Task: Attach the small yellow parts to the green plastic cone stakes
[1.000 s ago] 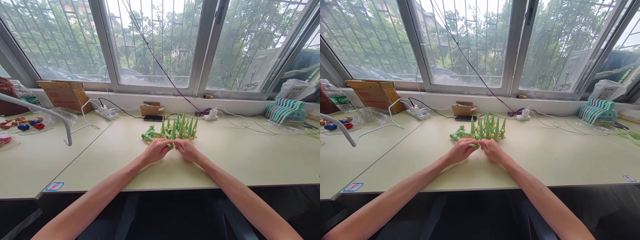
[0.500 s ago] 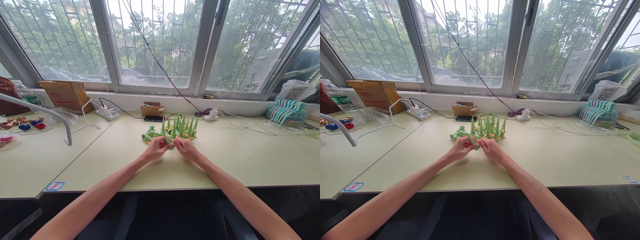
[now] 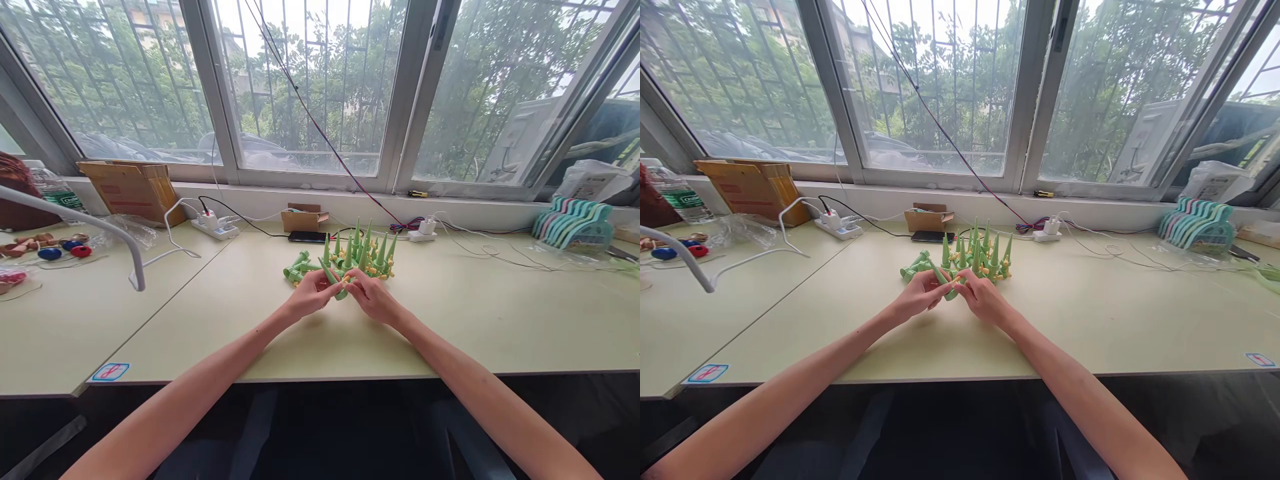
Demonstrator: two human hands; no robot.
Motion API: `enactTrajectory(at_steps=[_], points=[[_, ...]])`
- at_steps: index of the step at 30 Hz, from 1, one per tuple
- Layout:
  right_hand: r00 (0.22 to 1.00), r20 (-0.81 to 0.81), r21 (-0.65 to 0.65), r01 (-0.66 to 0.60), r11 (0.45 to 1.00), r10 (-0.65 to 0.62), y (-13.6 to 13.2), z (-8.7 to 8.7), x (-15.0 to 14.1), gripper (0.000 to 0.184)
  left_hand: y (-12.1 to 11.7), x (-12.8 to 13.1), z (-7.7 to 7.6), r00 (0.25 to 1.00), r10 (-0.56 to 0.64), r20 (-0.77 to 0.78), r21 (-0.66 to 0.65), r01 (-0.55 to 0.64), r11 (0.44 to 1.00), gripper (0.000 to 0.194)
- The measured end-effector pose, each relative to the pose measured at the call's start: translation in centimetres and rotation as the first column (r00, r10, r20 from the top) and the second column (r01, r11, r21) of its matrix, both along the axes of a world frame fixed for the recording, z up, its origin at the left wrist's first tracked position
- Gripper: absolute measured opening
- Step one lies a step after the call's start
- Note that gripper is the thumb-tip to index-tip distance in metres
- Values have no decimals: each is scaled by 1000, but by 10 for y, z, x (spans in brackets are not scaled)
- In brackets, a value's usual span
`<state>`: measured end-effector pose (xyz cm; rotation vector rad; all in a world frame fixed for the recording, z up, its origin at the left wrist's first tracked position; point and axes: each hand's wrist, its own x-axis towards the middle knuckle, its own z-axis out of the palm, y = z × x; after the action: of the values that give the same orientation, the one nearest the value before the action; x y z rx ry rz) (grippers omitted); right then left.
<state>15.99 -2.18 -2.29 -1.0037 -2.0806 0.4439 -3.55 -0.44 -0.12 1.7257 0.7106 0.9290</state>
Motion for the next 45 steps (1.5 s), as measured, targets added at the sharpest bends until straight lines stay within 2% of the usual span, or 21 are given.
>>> enactTrajectory(at_steps=[9,17,22,26,37,45], points=[[998,52,23,32,999,-34,3,-3,2,28,-1,-2,0,999,-21,-47,20,21,1000,38],[998,56,13,35,999,-36,2,-3,2,36,3,-2,-11,989,38,-139,269,1,963,30],[993,102,17,53,998,-55,3,-4,3,43,2,-3,-14,960,94,-265,417,26,909,21],[989,134,29,58,998,-61,4,-5,3,46,1,-2,-13,944,125,-305,499,46,865,16],[993,112,14,40,999,-42,-1,0,-1,51,0,-1,-14,957,142,-252,584,34,811,18],[996,69,28,51,998,-52,-1,0,-1,47,0,1,-12,959,154,-237,545,0,838,16]])
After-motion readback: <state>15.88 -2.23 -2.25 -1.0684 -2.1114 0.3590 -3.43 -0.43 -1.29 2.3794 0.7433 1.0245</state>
